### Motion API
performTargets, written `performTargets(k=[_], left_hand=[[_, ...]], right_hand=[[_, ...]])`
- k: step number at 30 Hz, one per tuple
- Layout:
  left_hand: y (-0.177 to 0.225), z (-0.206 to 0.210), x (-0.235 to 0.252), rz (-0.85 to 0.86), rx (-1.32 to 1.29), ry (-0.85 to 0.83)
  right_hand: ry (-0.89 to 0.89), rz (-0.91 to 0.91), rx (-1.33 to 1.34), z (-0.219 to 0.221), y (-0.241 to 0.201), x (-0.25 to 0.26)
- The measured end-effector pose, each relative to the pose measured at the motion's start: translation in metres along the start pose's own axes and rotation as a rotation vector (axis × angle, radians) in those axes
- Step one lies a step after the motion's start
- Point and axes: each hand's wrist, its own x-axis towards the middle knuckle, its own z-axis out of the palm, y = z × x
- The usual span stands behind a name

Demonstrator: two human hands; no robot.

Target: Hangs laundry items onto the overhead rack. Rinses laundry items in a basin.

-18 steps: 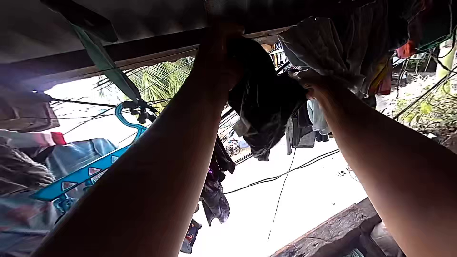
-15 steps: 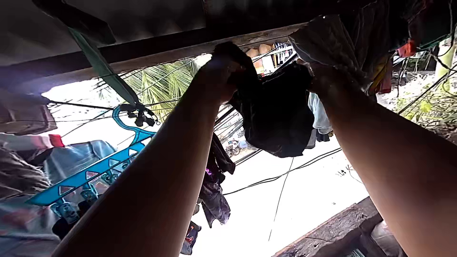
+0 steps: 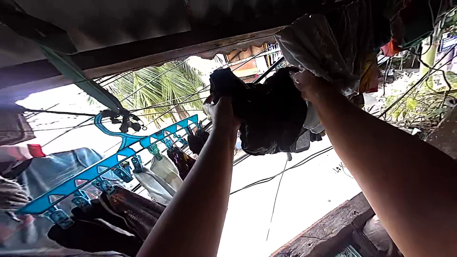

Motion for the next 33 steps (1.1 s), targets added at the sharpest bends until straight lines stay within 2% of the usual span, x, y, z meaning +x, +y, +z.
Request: performTargets(k=[3, 10, 12, 15, 18, 22, 24, 28, 33], left_hand=[[-0.001, -0.002, -0.003, -0.15, -0.015, 0.055], [0.014, -0.003, -0.007, -0.287, 0.173, -0.302], [0.019, -0.005, -0.006, -0.3, 0.297, -0.243], [0.01, -0.011, 0.0, -0.268, 0.344, -0.107], [0.004, -0.015, 0.001, -0.23, 0.272, -0.164], [0.002, -0.017, 0.002, -0.279, 0.127, -0.321], [0.002, -0.016, 0.002, -0.294, 0.07, -0.319], [-0.004, -0.015, 0.005, -0.233, -0.051, -0.297], [-0.006, -0.009, -0.009, -0.168, -0.091, -0.382]], right_hand=[[0.083, -0.028, 0.025, 0.002, 0.013, 0.012], [0.075, 0.045, 0.099, 0.001, 0.017, 0.012], [0.057, 0.055, 0.154, 0.004, 0.016, 0.013], [0.008, 0.114, 0.236, 0.004, 0.009, 0.013], [0.016, 0.091, 0.248, 0.004, 0.004, 0.008], [0.014, 0.087, 0.239, 0.006, 0.01, 0.008], [-0.002, 0.099, 0.197, 0.004, 0.009, 0.006], [-0.111, 0.008, -0.067, -0.003, -0.005, -0.013], [-0.422, -0.206, -0.06, 0.017, -0.013, -0.067]])
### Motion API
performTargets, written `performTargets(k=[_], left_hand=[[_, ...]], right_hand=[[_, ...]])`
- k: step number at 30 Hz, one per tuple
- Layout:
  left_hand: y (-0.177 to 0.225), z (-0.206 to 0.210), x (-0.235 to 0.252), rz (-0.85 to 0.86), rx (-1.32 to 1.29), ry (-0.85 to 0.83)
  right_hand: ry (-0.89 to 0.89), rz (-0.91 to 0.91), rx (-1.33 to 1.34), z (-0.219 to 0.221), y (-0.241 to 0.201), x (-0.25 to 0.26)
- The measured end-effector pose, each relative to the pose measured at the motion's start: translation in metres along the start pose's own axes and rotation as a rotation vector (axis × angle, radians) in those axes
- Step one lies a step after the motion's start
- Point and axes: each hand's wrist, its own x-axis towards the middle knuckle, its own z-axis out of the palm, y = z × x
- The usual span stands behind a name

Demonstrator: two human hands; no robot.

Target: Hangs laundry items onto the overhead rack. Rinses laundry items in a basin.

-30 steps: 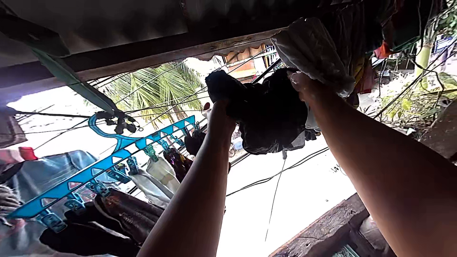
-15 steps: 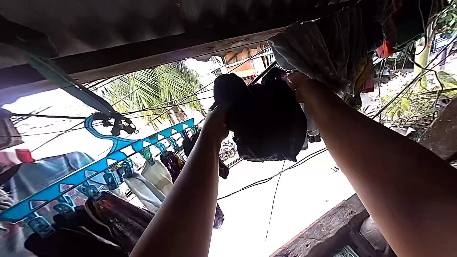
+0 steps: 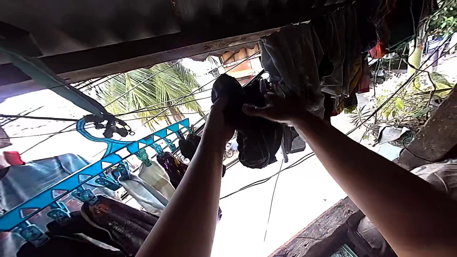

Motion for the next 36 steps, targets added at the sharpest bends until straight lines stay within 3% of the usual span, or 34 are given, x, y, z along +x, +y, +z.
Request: performTargets(k=[3, 5, 10, 14, 17, 20, 23, 26, 29, 32, 34, 36], left_hand=[[0.003, -0.002, -0.008, -0.015, 0.012, -0.052], [0.009, -0.017, -0.01, -0.038, 0.004, -0.054], [0.005, -0.039, -0.004, -0.02, 0.086, 0.29], [-0.007, -0.036, -0.016, -0.03, 0.209, 0.326], [-0.014, -0.039, -0.037, -0.089, 0.289, 0.286], [-0.025, -0.042, -0.054, 0.034, 0.435, 0.293], [-0.031, -0.04, -0.068, 0.107, 0.524, 0.233], [-0.032, -0.039, -0.102, 0.019, 0.568, 0.111], [-0.053, -0.073, -0.123, -0.099, 0.696, 0.257], [-0.068, -0.119, -0.114, -0.152, 1.106, 0.385], [-0.064, -0.13, -0.105, -0.195, 1.271, 0.364], [-0.061, -0.124, -0.097, -0.237, 1.352, 0.318]], right_hand=[[-0.054, -0.169, -0.094, 0.032, -0.011, -0.011], [0.121, -0.274, -0.125, 0.035, -0.014, -0.009], [0.306, -0.06, -0.091, -0.002, -0.04, 0.021], [0.387, 0.004, -0.057, -0.016, -0.067, 0.05], [0.321, 0.024, -0.138, -0.01, -0.091, 0.063], [0.254, -0.122, -0.339, 0.007, -0.1, 0.073], [0.174, -0.115, -0.437, 0.023, -0.103, 0.078], [0.11, -0.147, -0.408, 0.025, -0.092, 0.085], [0.003, -0.216, -0.372, 0.02, -0.093, 0.08], [-0.025, -0.314, -0.129, 0.014, -0.089, 0.068], [0.054, -0.341, -0.214, 0.015, -0.082, 0.049], [0.004, -0.224, -0.367, 0.026, -0.069, 0.022]])
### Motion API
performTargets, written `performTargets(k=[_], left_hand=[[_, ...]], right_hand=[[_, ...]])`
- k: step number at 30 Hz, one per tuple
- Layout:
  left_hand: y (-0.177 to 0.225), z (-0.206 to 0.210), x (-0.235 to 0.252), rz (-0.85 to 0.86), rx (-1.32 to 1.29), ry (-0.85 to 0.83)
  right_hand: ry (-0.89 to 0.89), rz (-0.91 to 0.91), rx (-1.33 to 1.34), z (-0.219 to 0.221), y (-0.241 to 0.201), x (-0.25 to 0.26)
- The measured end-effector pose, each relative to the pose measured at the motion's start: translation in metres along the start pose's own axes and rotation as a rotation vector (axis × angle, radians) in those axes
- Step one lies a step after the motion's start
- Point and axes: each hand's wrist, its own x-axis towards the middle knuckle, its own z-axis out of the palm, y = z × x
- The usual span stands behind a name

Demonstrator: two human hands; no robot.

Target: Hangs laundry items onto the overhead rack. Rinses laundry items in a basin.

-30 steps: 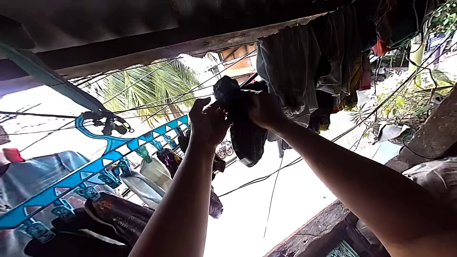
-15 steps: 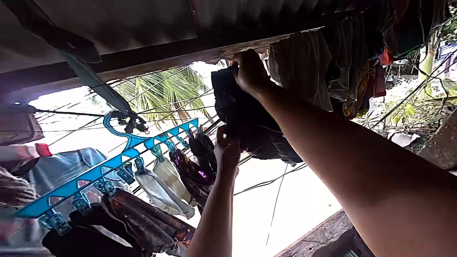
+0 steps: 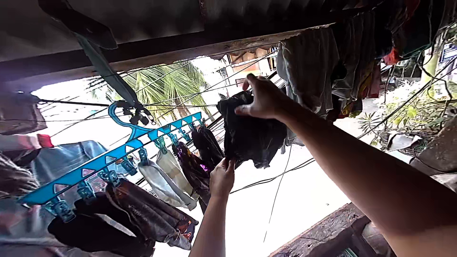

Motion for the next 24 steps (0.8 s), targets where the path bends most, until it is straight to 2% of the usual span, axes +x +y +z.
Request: performTargets(k=[2, 4, 7, 10, 12, 14, 17, 21, 24], left_hand=[[0.009, 0.003, 0.003, -0.009, 0.001, -0.073], [0.015, 0.002, 0.006, -0.032, -0.108, -0.113], [0.023, -0.01, 0.007, -0.162, -0.374, -0.104], [0.035, -0.021, 0.016, -0.261, -0.736, -0.04], [0.038, -0.024, 0.022, -0.166, -0.847, 0.015], [0.04, -0.025, 0.026, -0.037, -0.865, 0.084], [0.045, -0.029, 0.024, 0.038, -0.876, 0.141], [0.02, -0.05, 0.035, 0.085, -0.649, 0.234], [-0.006, -0.078, 0.052, 0.109, -0.466, 0.364]], right_hand=[[-0.145, 0.132, -0.03, 0.026, 0.004, -0.023], [-0.165, 0.142, 0.067, 0.048, 0.016, -0.032], [0.029, 0.091, 0.296, 0.056, 0.047, -0.031], [0.314, 0.39, 0.367, 0.042, 0.084, -0.026], [0.358, 0.589, 0.289, 0.021, 0.098, -0.028], [0.287, 0.659, 0.275, 0.006, 0.11, -0.027], [0.106, 0.65, 0.343, 0.007, 0.123, -0.028], [0.271, 0.6, 0.304, 0.002, 0.116, -0.025], [0.406, 0.559, 0.405, -0.014, 0.113, -0.012]])
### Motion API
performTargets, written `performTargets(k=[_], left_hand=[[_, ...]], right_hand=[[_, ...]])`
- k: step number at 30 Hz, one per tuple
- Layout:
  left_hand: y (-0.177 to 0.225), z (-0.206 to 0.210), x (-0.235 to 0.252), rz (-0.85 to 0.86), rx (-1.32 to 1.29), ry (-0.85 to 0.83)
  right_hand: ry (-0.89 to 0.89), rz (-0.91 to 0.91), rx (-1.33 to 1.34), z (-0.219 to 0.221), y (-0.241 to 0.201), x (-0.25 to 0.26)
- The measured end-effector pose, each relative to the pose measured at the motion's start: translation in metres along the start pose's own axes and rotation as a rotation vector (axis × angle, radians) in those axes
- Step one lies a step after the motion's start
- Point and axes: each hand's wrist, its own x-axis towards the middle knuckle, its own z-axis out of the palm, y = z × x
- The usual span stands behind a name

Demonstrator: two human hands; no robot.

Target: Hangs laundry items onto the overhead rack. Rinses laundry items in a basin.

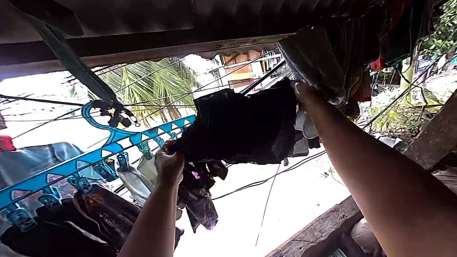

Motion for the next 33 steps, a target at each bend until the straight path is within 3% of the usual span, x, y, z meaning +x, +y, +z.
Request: performTargets(k=[4, 8, 10, 12, 15, 17, 19, 21, 23, 25, 28, 31, 33], left_hand=[[0.001, -0.017, 0.023, 0.075, 0.087, 0.142], [0.006, -0.017, 0.02, -0.046, 0.328, -0.11], [0.022, -0.004, 0.013, 0.05, 0.31, -0.101], [0.041, 0.018, 0.01, 0.125, 0.068, -0.068], [0.078, 0.037, 0.011, -0.162, -0.401, -0.166], [0.093, 0.039, 0.019, -0.246, -0.418, -0.14], [0.102, 0.038, 0.025, -0.284, -0.256, -0.154], [0.11, 0.031, 0.027, -0.344, -0.126, -0.182], [0.117, 0.021, 0.025, -0.394, -0.26, -0.169], [0.116, 0.014, 0.026, -0.338, -0.478, -0.164], [0.105, -0.004, 0.031, -0.106, -0.725, -0.183], [0.099, -0.022, 0.028, 0.055, -0.719, -0.084], [0.09, -0.032, 0.023, 0.055, -0.696, -0.124]], right_hand=[[-0.046, 0.083, 0.316, 0.017, -0.016, 0.002], [-0.186, 0.124, 0.497, 0.034, -0.014, 0.007], [-0.165, 0.039, 0.336, 0.043, -0.004, 0.01], [-0.07, -0.047, 0.047, 0.045, -0.001, 0.005], [0.051, -0.166, -0.231, 0.044, -0.006, -0.008], [0.047, -0.154, -0.266, 0.041, -0.013, -0.016], [-0.036, -0.086, -0.218, 0.038, -0.021, -0.021], [-0.256, 0.059, -0.172, 0.044, -0.018, -0.017], [-0.464, 0.149, -0.085, 0.056, -0.014, -0.017], [-0.487, 0.107, 0.093, 0.064, -0.017, -0.019], [-0.301, -0.01, 0.221, 0.064, -0.03, -0.018], [-0.108, -0.176, 0.117, 0.045, -0.05, -0.01], [-0.111, -0.247, 0.142, 0.034, -0.048, 0.004]])
